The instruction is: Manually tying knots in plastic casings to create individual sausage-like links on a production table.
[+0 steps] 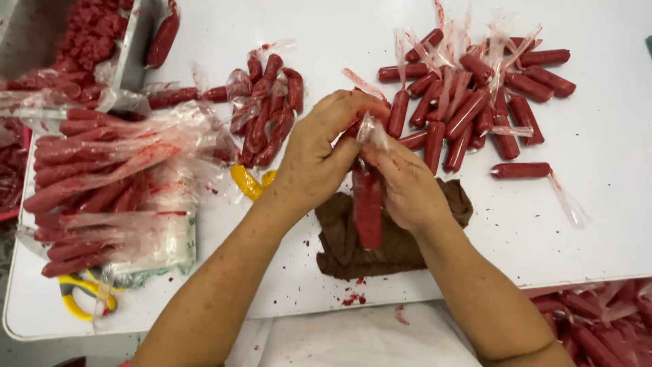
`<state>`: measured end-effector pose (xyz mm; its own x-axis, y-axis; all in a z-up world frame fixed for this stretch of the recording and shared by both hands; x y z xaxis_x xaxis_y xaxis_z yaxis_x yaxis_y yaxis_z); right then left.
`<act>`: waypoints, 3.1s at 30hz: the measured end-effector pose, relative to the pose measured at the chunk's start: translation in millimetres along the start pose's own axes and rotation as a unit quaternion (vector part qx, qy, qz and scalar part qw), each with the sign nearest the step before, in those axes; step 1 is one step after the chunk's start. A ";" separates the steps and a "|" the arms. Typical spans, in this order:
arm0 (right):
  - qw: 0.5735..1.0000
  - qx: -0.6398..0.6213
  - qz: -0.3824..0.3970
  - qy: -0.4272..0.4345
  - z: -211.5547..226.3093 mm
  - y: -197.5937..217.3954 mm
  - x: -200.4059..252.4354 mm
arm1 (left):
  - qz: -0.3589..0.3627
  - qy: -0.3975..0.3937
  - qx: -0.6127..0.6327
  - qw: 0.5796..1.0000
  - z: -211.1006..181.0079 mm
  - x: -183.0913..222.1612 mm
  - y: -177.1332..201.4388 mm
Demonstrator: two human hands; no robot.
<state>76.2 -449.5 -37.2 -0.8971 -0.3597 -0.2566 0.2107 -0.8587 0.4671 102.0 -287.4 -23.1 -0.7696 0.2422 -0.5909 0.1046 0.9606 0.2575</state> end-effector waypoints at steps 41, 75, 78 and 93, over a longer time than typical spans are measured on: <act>0.680 -0.656 0.173 -0.277 29.5 -45.4 24.8 | -0.166 0.257 0.484 0.820 2.5 5.0 43.0; 0.729 -0.653 0.047 -0.199 6.9 -17.6 101.4 | 0.086 -0.015 0.120 0.989 -19.2 132.0 -10.1; 0.736 -0.636 -0.066 -0.220 -14.4 -35.1 96.7 | -0.032 0.229 0.435 0.870 -9.1 153.8 -42.1; 0.975 -0.202 0.079 0.039 -15.7 -6.0 70.0 | 0.028 -0.151 -0.313 0.937 -58.2 101.5 -9.7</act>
<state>18.2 -475.3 -71.2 -0.8121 -0.5119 -0.2803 0.4934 -0.8587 0.1387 -13.8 -280.1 -41.1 -0.5503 0.4076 -0.7287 -0.3245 0.6997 0.6364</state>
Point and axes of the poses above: each hand's wrist, its own x-axis away from the middle knuckle, its own y-axis out of the back of the hand, z = x × y, the point moved 2 cm from there along -x, towards the middle knuckle, and after that the axes turned 4 degrees about -y, right-handed, at the moved point
